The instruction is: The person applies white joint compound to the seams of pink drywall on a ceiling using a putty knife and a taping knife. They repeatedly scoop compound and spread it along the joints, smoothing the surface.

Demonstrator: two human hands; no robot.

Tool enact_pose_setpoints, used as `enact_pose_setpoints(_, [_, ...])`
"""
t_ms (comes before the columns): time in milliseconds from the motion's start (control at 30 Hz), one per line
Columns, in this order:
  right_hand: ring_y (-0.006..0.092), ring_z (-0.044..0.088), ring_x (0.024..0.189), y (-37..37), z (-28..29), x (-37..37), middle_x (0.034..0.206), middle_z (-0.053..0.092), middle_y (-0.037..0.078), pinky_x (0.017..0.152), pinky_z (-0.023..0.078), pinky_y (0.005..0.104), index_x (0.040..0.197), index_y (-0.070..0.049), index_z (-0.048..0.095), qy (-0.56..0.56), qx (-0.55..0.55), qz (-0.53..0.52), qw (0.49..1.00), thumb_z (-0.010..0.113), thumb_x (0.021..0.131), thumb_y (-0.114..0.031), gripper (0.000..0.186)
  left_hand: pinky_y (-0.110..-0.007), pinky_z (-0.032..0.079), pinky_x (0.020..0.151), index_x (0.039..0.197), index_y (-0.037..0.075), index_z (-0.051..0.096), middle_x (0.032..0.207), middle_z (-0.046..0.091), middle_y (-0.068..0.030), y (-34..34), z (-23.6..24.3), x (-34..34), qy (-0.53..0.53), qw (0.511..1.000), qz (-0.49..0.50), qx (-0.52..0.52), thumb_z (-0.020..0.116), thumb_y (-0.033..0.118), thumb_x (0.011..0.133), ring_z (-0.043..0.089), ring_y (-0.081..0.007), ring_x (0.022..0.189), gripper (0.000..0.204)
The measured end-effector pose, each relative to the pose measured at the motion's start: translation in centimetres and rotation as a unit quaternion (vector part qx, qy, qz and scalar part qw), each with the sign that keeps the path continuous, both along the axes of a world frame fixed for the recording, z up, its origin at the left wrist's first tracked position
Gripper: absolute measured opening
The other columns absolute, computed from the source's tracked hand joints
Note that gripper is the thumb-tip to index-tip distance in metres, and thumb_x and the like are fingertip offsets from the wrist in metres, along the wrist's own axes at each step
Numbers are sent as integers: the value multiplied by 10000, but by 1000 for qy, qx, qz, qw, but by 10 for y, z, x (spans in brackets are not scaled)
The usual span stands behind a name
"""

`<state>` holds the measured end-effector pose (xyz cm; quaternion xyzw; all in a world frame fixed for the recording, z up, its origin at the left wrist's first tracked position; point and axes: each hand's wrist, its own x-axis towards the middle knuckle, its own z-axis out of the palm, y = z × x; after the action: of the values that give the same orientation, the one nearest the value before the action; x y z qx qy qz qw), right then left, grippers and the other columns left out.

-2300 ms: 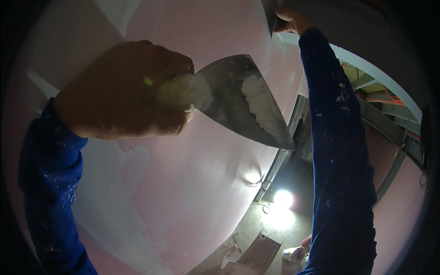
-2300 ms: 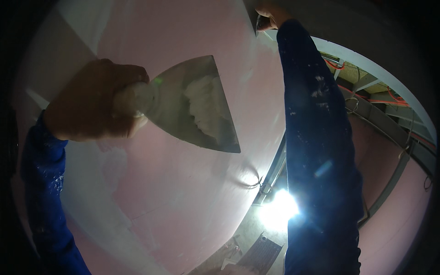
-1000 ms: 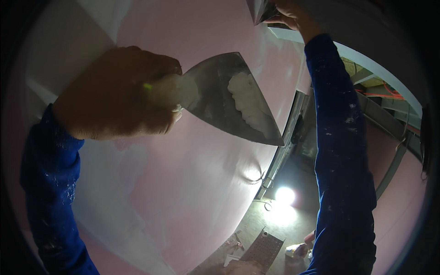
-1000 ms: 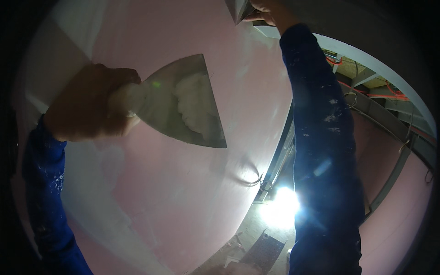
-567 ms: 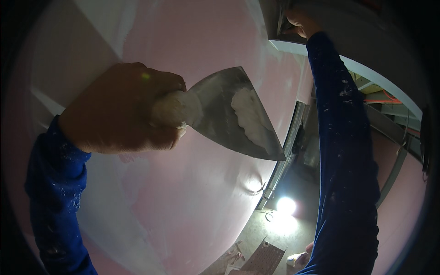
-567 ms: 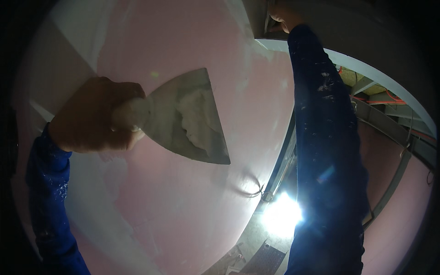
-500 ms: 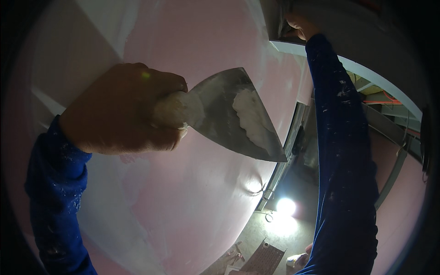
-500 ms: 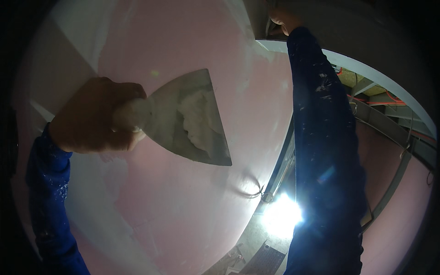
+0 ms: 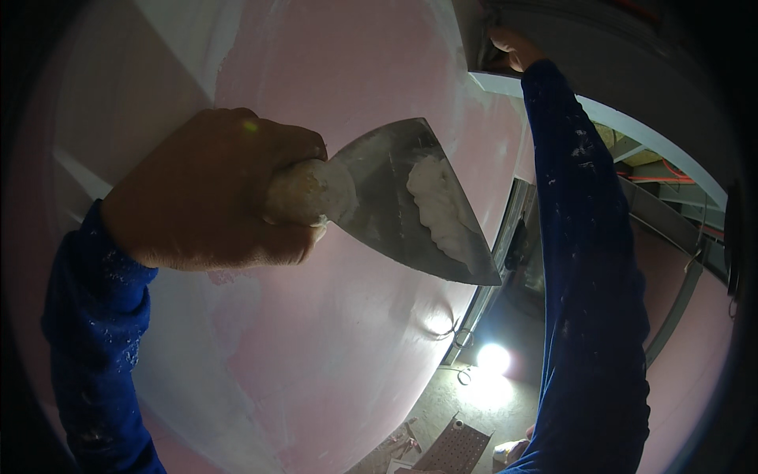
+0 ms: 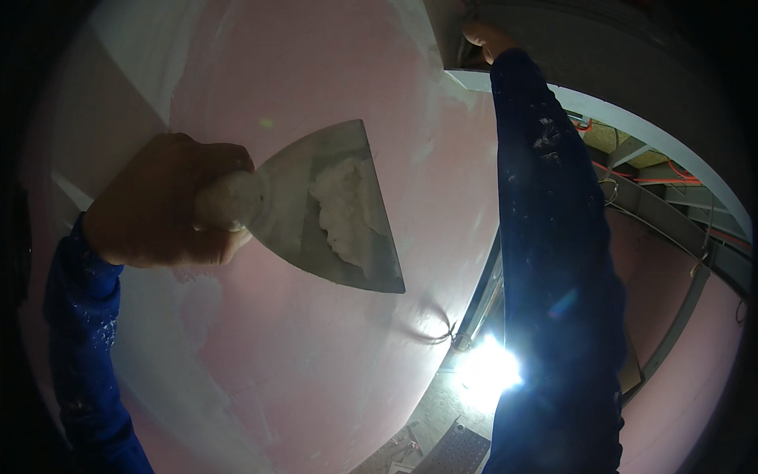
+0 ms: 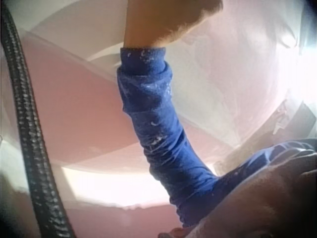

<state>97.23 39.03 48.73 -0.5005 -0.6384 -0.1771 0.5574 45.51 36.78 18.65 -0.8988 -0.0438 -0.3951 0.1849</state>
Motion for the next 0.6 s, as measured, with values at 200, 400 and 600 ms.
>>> enact_pose_setpoints(200, [194,531,1270,4,15,23,1375,594,76,1032,469,444,1353,-68,625,-26,-45,81,995,652,986,-229,402,-427,540,607,892,72,666,684,673,-118,4,-2,-2,5,999,-13,51,726,286,703,680,-323,610,292])
enact_pose_setpoints(400, [276,502,1371,1,-14,-49,1462,550,102,1075,493,497,1423,-61,546,38,-39,33,998,603,1027,-205,425,-458,517,652,904,82,664,705,649,-109,22,-5,-6,-9,973,-36,229,727,300,713,658,-332,645,297])
enact_pose_setpoints(600, [381,436,1417,-33,-46,-141,1518,460,175,953,561,674,1480,-63,440,-42,-106,-66,991,533,1059,-227,461,-462,510,657,882,77,654,709,644,-110,17,-9,3,-36,992,-22,115,718,258,718,648,-344,654,252])
